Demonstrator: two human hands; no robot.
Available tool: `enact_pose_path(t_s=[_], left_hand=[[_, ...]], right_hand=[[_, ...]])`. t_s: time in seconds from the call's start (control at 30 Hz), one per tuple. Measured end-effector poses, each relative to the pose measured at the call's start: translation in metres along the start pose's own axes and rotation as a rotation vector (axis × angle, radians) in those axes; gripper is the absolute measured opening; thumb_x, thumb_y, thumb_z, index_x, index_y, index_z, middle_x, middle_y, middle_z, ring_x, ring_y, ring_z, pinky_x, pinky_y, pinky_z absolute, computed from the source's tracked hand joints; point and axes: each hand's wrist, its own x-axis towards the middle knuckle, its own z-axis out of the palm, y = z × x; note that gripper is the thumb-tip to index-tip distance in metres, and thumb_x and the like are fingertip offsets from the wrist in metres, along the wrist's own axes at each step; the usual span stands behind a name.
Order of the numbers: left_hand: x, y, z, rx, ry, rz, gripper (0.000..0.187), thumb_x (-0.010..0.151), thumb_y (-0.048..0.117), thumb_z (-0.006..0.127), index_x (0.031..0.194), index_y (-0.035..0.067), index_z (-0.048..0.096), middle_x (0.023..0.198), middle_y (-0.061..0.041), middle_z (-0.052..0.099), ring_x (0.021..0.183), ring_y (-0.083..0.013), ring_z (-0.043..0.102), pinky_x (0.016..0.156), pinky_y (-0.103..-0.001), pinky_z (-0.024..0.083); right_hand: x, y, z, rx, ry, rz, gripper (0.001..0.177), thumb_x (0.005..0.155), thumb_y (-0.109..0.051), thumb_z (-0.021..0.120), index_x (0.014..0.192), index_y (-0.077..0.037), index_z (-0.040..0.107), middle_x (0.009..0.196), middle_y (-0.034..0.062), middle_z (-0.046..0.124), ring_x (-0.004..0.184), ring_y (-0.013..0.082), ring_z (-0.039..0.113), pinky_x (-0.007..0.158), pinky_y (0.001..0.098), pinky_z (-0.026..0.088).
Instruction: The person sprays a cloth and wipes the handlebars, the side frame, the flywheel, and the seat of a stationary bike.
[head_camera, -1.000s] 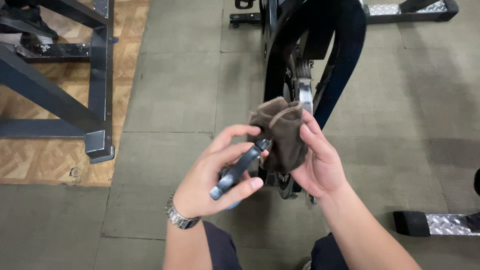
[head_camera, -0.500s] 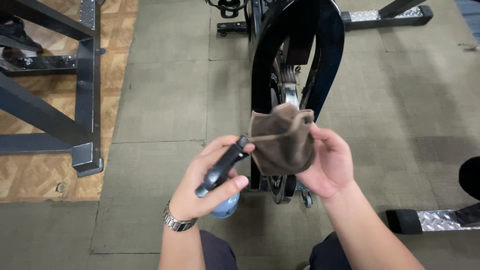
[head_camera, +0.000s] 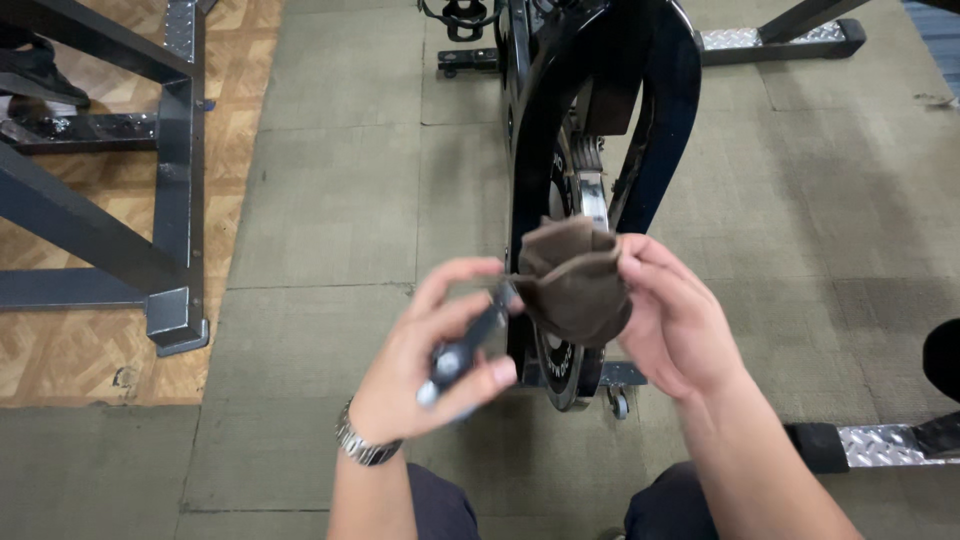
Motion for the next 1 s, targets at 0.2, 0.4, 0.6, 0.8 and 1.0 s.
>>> enact_pose_path(t_s=[0.2, 0.4, 0.6, 0.8, 1.0], left_hand=[[-0.007, 0.008, 0.004, -0.018, -0.104, 0.123, 0.05, 0.09, 0.033, 0.076, 0.135, 0.02, 0.056, 0.158, -0.017, 0.038, 0.062, -0.0094, 0.062, 0.067, -0.023, 0.062], [-0.003, 0.006, 0.007, 0.003, -0.196, -0.022, 0.052, 0.085, 0.043, 0.073, 0.125, 0.01, 0.065, 0.135, -0.01, 0.048, 0.072, -0.0156, 0.067, 0.073, -0.029, 0.063], [0.002, 0.005, 0.013, -0.085, -0.292, -0.034, 0.052, 0.084, 0.046, 0.073, 0.125, 0.013, 0.067, 0.131, -0.007, 0.052, 0.109, -0.019, 0.067, 0.096, -0.033, 0.056], [-0.005, -0.009, 0.007, -0.358, -0.267, 0.034, 0.053, 0.09, 0.038, 0.074, 0.132, 0.009, 0.065, 0.123, -0.008, 0.052, 0.099, -0.013, 0.061, 0.082, -0.023, 0.062], [-0.016, -0.04, 0.016, -0.957, -0.092, 0.14, 0.058, 0.099, 0.023, 0.068, 0.145, -0.004, 0.045, 0.115, -0.021, 0.062, 0.076, -0.0264, 0.071, 0.076, -0.04, 0.062]], right_hand=[[-0.013, -0.006, 0.025, -0.932, 0.15, -0.134, 0.003, 0.1, -0.012, 0.061, 0.102, -0.01, 0.062, 0.087, 0.0025, 0.075, 0.07, 0.0119, 0.068, 0.062, 0.0253, 0.057], [-0.014, 0.002, 0.033, -1.165, 0.122, -0.41, 0.006, 0.098, -0.007, 0.064, 0.104, -0.004, 0.062, 0.084, 0.0037, 0.074, 0.071, 0.009, 0.07, 0.065, 0.0177, 0.054], [-0.015, 0.017, 0.031, -1.03, 0.294, -0.438, 0.007, 0.099, -0.007, 0.066, 0.104, -0.005, 0.062, 0.088, 0.0033, 0.068, 0.076, 0.009, 0.065, 0.07, 0.0188, 0.055], [-0.01, 0.0, -0.007, -0.599, 0.115, -0.229, 0.016, 0.105, -0.016, 0.053, 0.111, -0.006, 0.063, 0.093, 0.0089, 0.071, 0.085, 0.0162, 0.069, 0.078, 0.0284, 0.057], [-0.018, -0.011, -0.004, -0.905, 0.224, -0.05, 0.044, 0.11, -0.027, 0.044, 0.077, -0.005, 0.062, 0.06, 0.0091, 0.062, 0.049, 0.0162, 0.057, 0.049, 0.0293, 0.051]])
